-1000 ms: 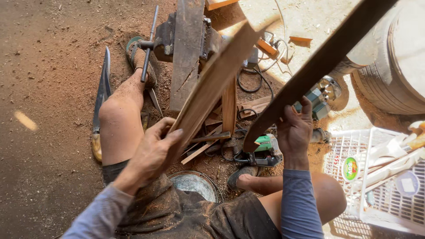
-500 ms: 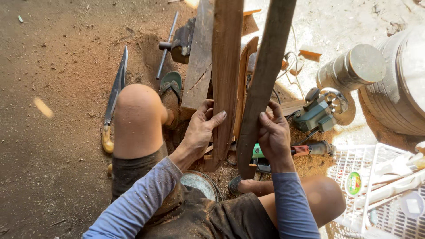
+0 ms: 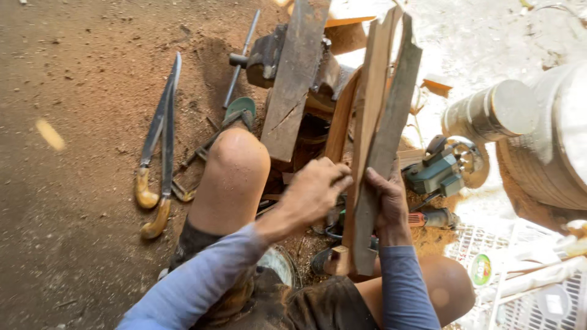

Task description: The person sits on the ground and uses a jigsaw to cut a long plank of wood clamped in a vise. They guide the tool along the wood, then remove the cut piece and inspect the edges.

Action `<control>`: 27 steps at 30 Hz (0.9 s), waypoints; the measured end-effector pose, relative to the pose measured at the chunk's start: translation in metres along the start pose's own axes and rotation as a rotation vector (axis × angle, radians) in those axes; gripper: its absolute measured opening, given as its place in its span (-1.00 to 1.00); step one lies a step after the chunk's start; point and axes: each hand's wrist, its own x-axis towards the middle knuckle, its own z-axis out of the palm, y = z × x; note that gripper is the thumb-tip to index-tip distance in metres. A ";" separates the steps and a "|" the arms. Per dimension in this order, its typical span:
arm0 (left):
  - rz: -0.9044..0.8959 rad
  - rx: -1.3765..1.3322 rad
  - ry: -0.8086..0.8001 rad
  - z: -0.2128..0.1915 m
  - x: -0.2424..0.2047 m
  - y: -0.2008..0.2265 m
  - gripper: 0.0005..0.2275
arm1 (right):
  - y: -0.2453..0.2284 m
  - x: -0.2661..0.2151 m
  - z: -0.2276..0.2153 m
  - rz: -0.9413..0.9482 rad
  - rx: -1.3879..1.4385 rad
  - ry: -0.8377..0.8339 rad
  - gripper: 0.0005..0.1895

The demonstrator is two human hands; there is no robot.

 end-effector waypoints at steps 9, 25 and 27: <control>-0.623 -0.308 -0.145 -0.171 0.044 -0.149 -0.69 | 0.009 0.010 0.012 0.086 -0.196 0.247 0.06; -0.821 0.202 -0.444 -0.162 0.039 -0.299 -0.58 | 0.009 0.019 0.010 0.088 -0.275 0.246 -0.06; -0.766 0.148 -0.380 -0.156 0.036 -0.303 -0.56 | 0.010 0.021 0.014 0.083 -0.255 0.217 -0.08</control>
